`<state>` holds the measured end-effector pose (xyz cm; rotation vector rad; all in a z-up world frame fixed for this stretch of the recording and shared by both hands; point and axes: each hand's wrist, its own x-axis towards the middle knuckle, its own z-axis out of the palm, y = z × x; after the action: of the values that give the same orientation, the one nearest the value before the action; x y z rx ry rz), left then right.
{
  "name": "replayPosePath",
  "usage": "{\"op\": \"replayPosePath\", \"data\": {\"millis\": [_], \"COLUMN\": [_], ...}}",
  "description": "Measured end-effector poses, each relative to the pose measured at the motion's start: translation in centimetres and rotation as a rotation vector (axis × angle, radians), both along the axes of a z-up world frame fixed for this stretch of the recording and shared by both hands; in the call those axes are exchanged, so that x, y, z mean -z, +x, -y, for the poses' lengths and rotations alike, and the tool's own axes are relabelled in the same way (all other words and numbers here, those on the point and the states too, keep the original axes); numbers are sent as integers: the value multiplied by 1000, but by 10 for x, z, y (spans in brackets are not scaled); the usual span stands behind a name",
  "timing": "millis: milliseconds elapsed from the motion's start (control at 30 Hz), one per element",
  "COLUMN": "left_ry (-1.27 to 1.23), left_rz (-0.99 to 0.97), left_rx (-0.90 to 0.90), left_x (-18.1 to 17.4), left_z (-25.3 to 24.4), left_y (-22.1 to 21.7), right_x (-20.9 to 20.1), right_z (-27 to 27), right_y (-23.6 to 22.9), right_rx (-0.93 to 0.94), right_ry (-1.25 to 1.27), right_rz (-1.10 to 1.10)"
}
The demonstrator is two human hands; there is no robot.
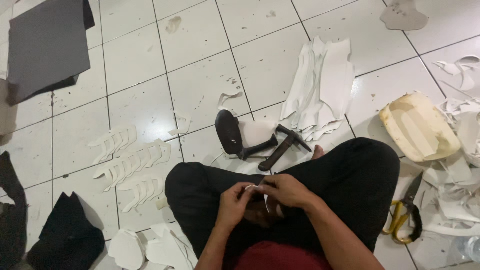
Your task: The person sits on the floor and uses a hammer to shape a white material piece on a dark curved anvil. They repeatedly pick up white material pieces, place them on the anvil, and strike them with the hammer to shape them.
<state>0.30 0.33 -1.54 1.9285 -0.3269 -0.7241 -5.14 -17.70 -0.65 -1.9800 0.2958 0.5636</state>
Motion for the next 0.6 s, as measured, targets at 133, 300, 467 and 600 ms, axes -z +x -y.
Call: {"op": "replayPosePath", "data": {"millis": [133,300,467,600], "left_ry": [-177,-466,-589,-625], "left_rz": [-134,-34,116,-32], "left_rx": [-191,-305,-325,-426], "left_x": [-9,-60,-99,-86], "left_z": [-8,-8,25,44], "left_y": [18,58,109,159], "right_x": [1,9,22,13], "right_z": [-1,0,-1,-4], "right_y": [4,11,13,12], "right_rx": [273,315,327,320], "right_ry": [153,86,61,20], "right_rz": [38,-36,-76,-65]}}
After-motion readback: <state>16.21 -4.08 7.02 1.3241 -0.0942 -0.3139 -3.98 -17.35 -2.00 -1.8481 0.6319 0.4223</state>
